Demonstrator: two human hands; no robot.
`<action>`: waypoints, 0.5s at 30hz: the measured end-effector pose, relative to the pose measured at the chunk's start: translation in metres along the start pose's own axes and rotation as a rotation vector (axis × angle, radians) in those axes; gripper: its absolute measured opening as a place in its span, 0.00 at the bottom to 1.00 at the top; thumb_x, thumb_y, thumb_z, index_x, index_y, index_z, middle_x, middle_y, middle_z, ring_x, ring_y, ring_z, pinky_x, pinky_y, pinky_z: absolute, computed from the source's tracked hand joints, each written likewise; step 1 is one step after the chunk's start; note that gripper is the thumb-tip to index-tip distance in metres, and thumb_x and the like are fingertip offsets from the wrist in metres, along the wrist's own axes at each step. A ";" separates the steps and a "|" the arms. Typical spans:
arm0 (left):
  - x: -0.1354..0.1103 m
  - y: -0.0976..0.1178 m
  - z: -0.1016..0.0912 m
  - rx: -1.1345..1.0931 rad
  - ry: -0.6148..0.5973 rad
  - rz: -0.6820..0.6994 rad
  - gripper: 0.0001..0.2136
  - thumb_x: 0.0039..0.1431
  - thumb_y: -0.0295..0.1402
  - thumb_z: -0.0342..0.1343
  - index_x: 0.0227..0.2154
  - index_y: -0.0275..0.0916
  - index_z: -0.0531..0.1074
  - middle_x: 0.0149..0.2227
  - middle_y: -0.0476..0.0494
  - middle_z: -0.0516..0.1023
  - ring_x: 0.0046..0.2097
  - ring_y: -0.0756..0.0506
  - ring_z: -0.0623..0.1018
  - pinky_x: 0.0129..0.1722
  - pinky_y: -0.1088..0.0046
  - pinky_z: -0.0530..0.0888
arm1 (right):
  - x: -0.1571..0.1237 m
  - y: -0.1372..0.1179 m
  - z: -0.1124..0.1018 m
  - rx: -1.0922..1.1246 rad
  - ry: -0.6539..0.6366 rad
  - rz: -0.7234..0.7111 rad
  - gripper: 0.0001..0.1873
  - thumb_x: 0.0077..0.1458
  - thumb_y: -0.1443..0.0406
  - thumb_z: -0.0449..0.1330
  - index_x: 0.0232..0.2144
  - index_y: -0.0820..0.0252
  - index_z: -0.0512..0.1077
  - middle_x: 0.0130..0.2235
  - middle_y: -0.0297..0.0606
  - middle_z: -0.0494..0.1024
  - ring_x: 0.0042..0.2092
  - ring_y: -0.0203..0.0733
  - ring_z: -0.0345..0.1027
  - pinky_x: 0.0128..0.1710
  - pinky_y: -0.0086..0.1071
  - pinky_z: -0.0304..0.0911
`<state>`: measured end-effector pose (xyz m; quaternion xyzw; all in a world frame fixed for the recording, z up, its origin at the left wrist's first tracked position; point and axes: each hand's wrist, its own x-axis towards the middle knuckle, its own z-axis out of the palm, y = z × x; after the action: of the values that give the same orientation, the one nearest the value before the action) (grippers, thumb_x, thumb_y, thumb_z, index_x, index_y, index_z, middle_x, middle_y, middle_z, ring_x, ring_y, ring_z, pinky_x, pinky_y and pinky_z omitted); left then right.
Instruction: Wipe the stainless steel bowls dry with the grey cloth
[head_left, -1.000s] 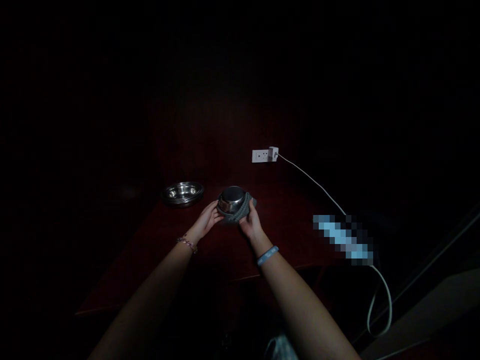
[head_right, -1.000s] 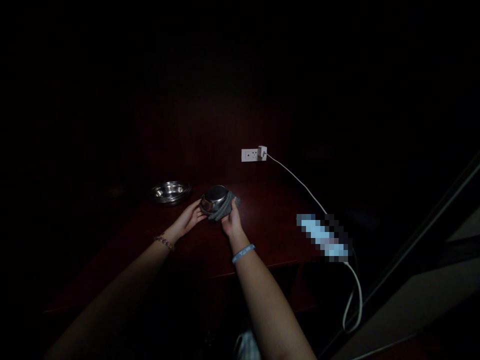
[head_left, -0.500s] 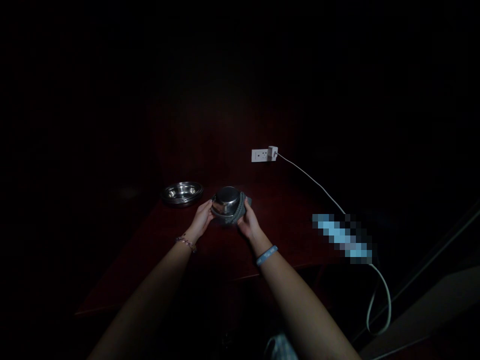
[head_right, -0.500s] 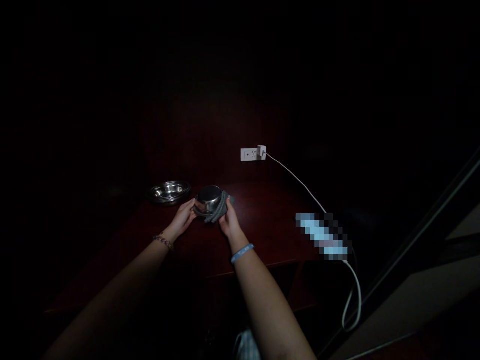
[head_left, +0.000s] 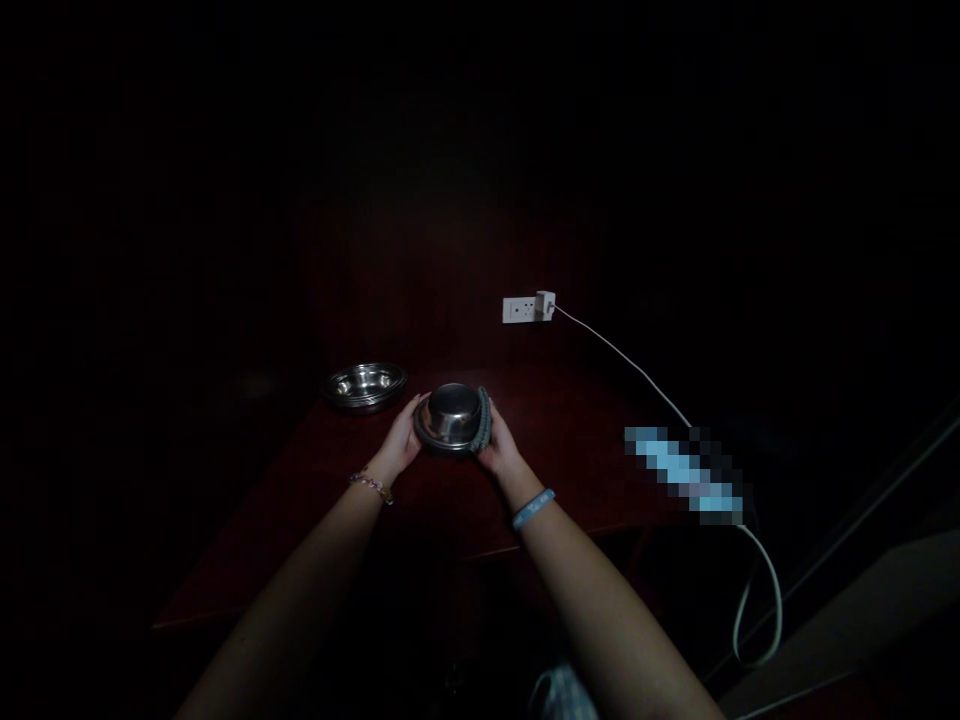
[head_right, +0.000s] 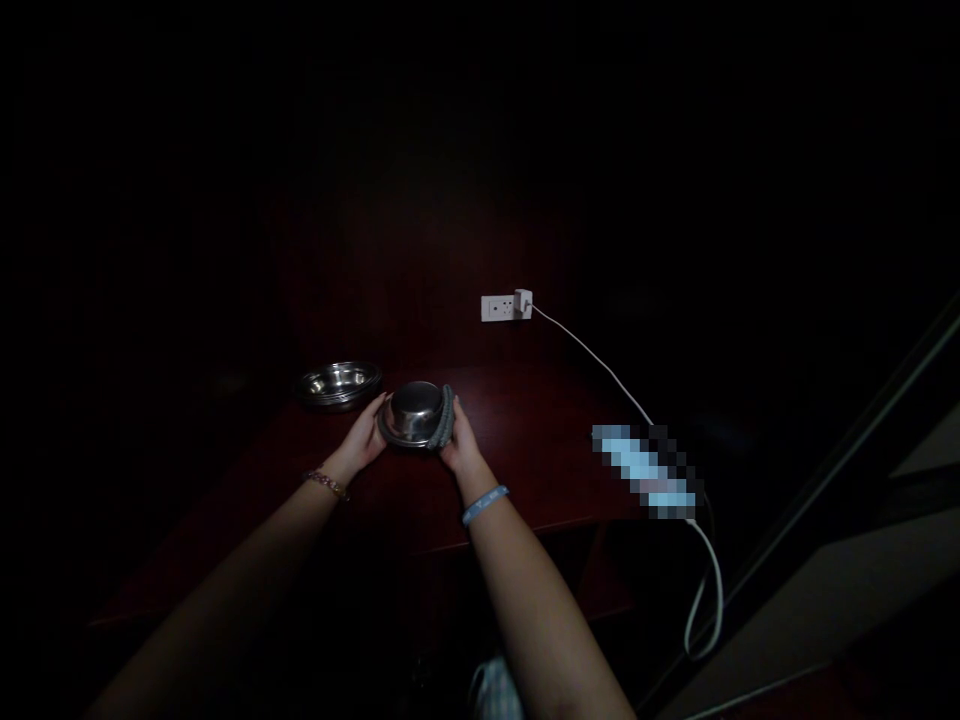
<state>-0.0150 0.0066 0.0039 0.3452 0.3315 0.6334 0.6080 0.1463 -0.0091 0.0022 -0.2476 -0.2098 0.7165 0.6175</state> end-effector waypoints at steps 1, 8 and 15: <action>0.000 0.001 0.000 -0.006 0.009 -0.036 0.06 0.67 0.36 0.61 0.36 0.40 0.80 0.35 0.43 0.85 0.37 0.46 0.83 0.44 0.71 0.80 | 0.000 -0.003 0.000 0.043 0.034 0.029 0.22 0.76 0.57 0.52 0.37 0.59 0.82 0.35 0.39 0.89 0.46 0.41 0.86 0.58 0.36 0.78; -0.003 0.002 0.002 -0.014 0.052 -0.065 0.05 0.64 0.31 0.65 0.41 0.38 0.79 0.33 0.45 0.82 0.30 0.50 0.78 0.32 0.76 0.76 | 0.002 -0.008 0.001 0.155 0.135 -0.075 0.19 0.76 0.63 0.53 0.36 0.58 0.82 0.34 0.35 0.89 0.41 0.34 0.85 0.54 0.28 0.79; -0.005 0.003 0.001 0.065 0.033 -0.067 0.12 0.60 0.32 0.68 0.47 0.38 0.80 0.32 0.45 0.82 0.31 0.47 0.79 0.37 0.71 0.78 | 0.001 -0.009 -0.002 0.087 0.091 -0.095 0.15 0.73 0.61 0.57 0.37 0.56 0.82 0.37 0.36 0.89 0.47 0.37 0.86 0.60 0.33 0.77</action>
<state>-0.0159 0.0018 0.0062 0.3432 0.3733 0.6072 0.6117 0.1546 -0.0069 0.0059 -0.2428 -0.1617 0.6829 0.6698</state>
